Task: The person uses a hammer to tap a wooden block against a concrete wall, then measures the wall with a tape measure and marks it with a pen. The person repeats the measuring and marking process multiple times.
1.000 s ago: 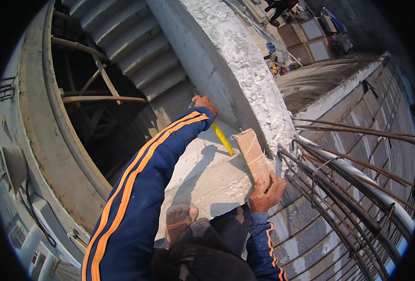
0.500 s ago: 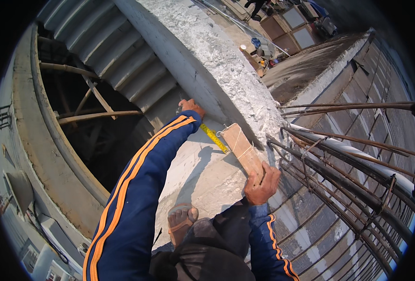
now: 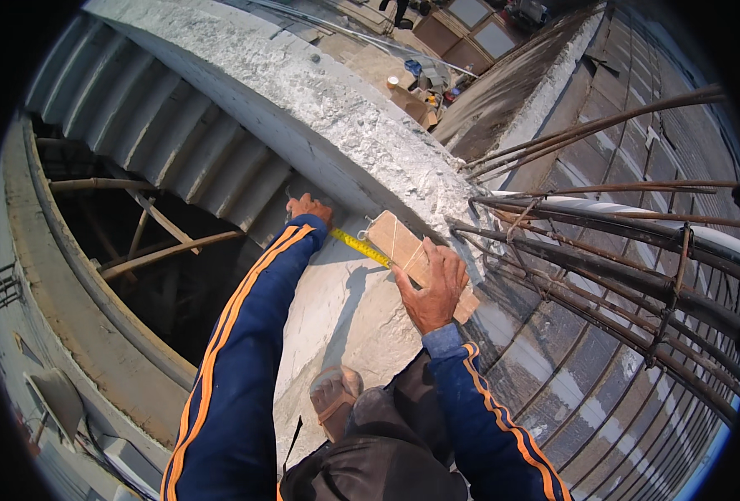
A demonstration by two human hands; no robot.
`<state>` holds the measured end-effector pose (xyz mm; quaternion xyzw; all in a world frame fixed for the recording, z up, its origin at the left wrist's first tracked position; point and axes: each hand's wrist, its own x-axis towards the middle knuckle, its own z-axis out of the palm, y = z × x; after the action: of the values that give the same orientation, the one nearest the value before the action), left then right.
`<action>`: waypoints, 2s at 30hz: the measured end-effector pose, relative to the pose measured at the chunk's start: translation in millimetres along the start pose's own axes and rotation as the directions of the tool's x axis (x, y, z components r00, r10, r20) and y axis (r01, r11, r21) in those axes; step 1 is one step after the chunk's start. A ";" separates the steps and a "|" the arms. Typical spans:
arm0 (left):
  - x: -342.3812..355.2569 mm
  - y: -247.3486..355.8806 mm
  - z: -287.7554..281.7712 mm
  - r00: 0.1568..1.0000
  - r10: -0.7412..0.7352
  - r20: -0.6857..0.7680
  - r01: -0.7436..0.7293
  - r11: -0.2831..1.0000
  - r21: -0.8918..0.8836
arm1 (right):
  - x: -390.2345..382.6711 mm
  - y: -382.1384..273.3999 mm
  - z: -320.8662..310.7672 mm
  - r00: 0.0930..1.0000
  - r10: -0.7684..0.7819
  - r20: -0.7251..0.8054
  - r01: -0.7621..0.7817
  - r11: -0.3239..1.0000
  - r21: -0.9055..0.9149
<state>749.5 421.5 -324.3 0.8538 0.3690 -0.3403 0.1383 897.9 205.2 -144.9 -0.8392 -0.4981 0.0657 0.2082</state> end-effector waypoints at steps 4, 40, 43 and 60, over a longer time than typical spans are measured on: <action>-1.1 0.1 -7.0 0.999 0.026 0.026 -0.026 1.000 0.010 | -3.9 4.0 -2.7 1.000 -0.021 0.017 0.020 0.999 0.039; 14.2 -0.2 9.1 0.999 0.024 0.041 -0.028 0.996 0.087 | -6.0 10.4 -1.0 0.998 -0.065 -0.009 0.065 0.997 0.028; 15.3 -0.1 7.6 0.999 0.036 0.041 -0.040 0.995 0.088 | -6.5 11.1 -1.2 0.998 -0.065 -0.002 0.065 0.998 0.022; 16.4 5.7 -3.9 1.000 0.023 0.004 -0.023 0.998 0.050 | -6.2 8.1 -3.2 0.999 -0.037 0.007 0.037 0.997 0.063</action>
<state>763.7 428.2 -332.7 0.8607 0.3502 -0.3491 0.1213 902.3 195.5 -145.9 -0.8227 -0.5119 0.0807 0.2337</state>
